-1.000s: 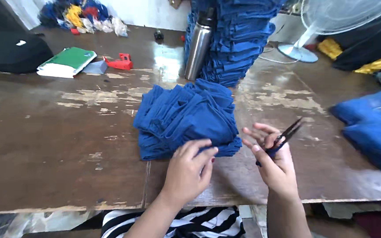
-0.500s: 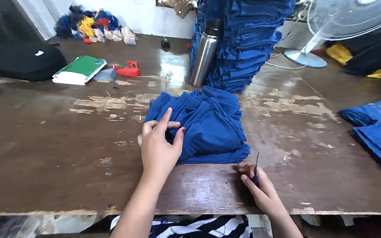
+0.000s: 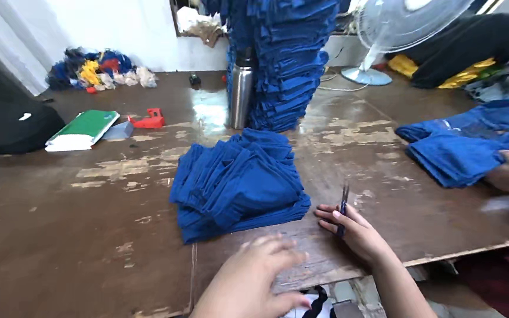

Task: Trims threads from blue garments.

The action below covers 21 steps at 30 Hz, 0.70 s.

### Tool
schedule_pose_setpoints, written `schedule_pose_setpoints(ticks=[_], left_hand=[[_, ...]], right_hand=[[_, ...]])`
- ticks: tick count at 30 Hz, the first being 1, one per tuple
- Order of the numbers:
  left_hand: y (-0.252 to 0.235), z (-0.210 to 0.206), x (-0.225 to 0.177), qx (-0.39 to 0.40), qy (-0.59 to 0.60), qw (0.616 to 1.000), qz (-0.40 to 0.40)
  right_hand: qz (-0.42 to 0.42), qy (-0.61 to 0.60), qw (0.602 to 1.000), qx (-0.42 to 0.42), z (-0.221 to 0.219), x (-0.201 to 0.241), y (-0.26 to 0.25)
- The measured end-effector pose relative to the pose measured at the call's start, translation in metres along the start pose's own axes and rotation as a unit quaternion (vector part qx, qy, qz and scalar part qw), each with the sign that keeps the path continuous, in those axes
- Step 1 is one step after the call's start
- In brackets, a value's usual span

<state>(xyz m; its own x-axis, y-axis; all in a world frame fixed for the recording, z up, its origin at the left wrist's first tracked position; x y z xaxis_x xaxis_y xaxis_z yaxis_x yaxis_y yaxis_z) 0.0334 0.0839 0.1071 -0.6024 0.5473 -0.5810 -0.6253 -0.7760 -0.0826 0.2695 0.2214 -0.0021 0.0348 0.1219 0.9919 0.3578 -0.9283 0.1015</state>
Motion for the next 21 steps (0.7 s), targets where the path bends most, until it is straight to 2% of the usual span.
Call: schedule_pose_setpoints(ticks=[3, 5, 7, 9, 11, 13, 15, 16, 17, 19, 20, 21], left_hand=[[-0.045, 0.007, 0.022, -0.010, -0.190, 0.979, 0.077], [-0.065, 0.038, 0.054, -0.012, -0.228, 0.962, 0.147], [-0.075, 0.084, 0.102, -0.029, -0.193, 0.952, 0.236], [-0.062, 0.119, 0.162, -0.088, -0.091, 0.940, 0.317], [-0.039, 0.121, 0.204, -0.141, 0.018, 0.920, 0.365], [-0.021, 0.113, 0.204, -0.188, 0.070, 0.911, 0.361], [-0.004, 0.107, 0.189, -0.253, 0.139, 0.903, 0.317], [0.006, 0.102, 0.177, -0.308, 0.193, 0.886, 0.288], [0.014, 0.092, 0.161, -0.380, 0.246, 0.852, 0.264], [0.024, 0.055, 0.123, -0.522, 0.304, 0.771, 0.203], [0.021, 0.032, 0.105, -0.541, 0.316, 0.760, 0.173], [0.013, 0.009, 0.091, -0.522, 0.297, 0.783, 0.162]], right_hand=[[-0.033, -0.133, 0.989, 0.062, -0.001, 0.000, -0.011], [-0.067, -0.196, 0.976, 0.069, -0.015, 0.003, -0.019], [-0.098, -0.253, 0.962, 0.038, -0.037, 0.011, -0.032], [-0.120, -0.322, 0.938, 0.040, -0.065, 0.015, -0.051], [-0.131, -0.371, 0.919, 0.014, -0.095, 0.020, -0.066], [-0.093, -0.366, 0.926, 0.012, -0.120, 0.050, -0.072], [0.008, -0.252, 0.966, 0.054, -0.136, 0.104, -0.071], [0.071, -0.184, 0.977, 0.086, -0.145, 0.134, -0.068], [0.129, -0.117, 0.977, 0.123, -0.156, 0.163, -0.063], [0.234, -0.003, 0.950, 0.206, -0.187, 0.211, -0.051], [0.287, 0.030, 0.921, 0.261, -0.207, 0.229, -0.042], [0.339, 0.057, 0.882, 0.323, -0.227, 0.243, -0.030]])
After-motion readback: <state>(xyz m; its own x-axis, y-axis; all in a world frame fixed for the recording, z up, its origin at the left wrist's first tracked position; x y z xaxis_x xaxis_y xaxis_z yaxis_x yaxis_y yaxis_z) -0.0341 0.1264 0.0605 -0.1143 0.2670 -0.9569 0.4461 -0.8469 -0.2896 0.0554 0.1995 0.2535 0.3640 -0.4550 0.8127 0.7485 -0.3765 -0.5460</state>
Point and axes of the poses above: each hand's wrist, its own y-axis away from the middle knuckle, its own z-axis out of the back of the hand, x = y × z, the point moved 7 cm from there along -y, towards the middle knuckle, and after that the axes turned 11 degrees about x, right-handed, at the moved point
